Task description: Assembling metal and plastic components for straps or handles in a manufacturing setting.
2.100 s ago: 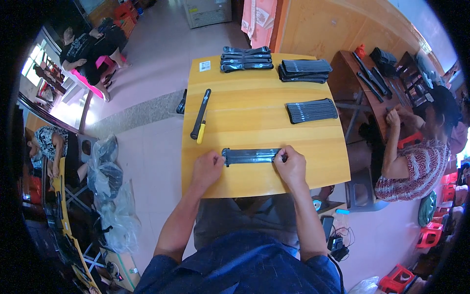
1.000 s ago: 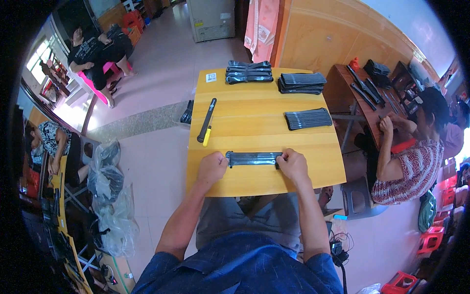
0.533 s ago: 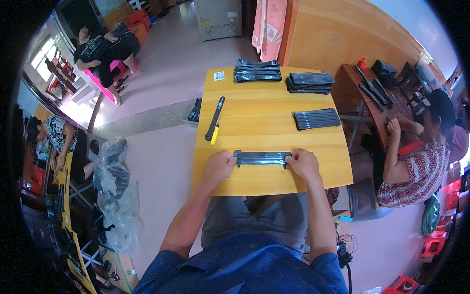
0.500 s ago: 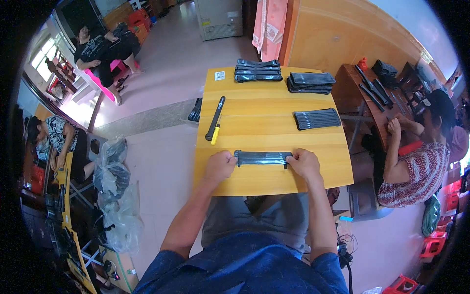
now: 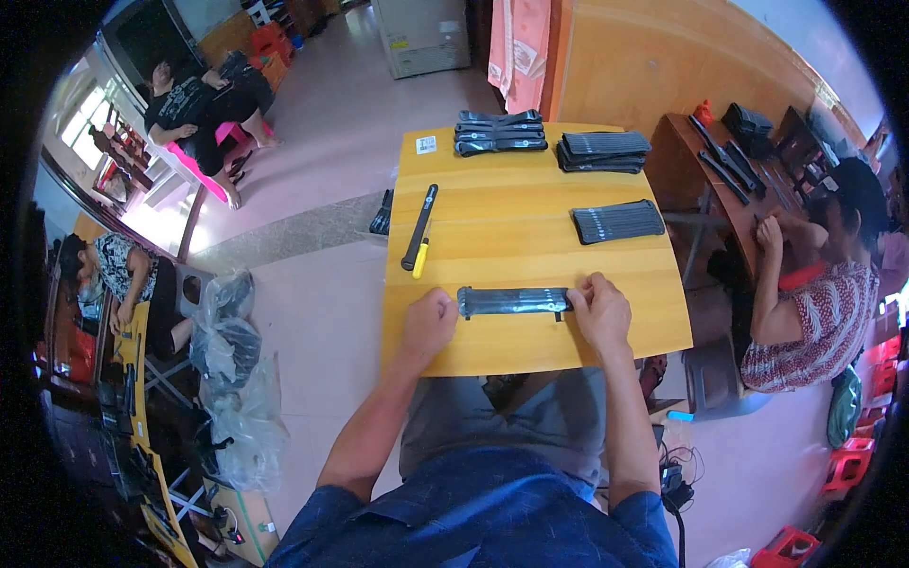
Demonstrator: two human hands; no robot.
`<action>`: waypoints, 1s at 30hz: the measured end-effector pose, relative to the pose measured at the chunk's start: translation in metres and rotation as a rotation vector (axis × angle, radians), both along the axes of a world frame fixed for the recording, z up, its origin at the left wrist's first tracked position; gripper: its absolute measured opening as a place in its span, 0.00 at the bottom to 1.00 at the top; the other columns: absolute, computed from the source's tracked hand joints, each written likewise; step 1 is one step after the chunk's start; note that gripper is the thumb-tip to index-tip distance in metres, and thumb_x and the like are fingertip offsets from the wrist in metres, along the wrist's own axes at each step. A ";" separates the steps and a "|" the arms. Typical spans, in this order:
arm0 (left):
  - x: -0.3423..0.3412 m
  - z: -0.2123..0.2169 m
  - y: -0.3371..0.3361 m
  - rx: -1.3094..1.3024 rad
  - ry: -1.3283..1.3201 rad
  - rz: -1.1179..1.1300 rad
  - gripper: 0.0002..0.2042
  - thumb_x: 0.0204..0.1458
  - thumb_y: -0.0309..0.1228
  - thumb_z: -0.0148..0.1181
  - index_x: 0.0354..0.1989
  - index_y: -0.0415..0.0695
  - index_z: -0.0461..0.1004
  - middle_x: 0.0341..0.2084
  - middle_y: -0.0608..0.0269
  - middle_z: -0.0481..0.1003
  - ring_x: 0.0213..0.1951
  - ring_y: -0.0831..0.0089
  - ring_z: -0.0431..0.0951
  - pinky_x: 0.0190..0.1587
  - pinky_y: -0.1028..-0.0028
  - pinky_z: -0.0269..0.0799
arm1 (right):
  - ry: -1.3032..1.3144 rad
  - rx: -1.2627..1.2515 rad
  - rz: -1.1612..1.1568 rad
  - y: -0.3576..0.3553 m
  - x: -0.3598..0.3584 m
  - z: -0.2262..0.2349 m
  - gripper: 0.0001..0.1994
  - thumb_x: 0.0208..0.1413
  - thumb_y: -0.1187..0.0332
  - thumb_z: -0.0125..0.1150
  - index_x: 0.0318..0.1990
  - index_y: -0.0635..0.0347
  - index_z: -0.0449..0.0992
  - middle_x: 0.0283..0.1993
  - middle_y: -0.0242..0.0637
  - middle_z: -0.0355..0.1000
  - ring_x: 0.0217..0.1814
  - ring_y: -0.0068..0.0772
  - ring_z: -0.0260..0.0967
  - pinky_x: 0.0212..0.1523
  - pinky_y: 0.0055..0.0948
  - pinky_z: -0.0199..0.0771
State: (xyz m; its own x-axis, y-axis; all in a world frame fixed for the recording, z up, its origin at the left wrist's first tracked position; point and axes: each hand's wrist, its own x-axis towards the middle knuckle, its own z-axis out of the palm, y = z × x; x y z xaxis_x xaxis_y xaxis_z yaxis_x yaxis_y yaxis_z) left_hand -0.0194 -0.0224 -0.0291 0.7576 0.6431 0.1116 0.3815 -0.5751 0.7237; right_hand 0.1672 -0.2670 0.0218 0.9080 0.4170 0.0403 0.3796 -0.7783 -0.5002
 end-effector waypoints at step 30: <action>-0.021 0.016 -0.015 -0.259 -0.196 -0.033 0.04 0.59 0.24 0.65 0.33 0.39 0.76 0.17 0.68 0.73 0.20 0.84 0.70 0.24 0.77 0.67 | -0.182 0.348 0.450 0.098 0.012 -0.023 0.11 0.57 0.73 0.65 0.47 0.61 0.77 0.51 0.47 0.75 0.55 0.54 0.73 0.56 0.45 0.74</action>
State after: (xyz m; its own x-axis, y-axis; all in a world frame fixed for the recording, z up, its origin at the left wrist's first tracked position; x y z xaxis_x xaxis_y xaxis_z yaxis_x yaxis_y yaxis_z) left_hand -0.0404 -0.0376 -0.0132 0.7587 0.6448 0.0928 0.2052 -0.3718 0.9054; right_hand 0.1789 -0.1686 -0.0015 0.6111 0.6933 0.3820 0.7375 -0.3235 -0.5928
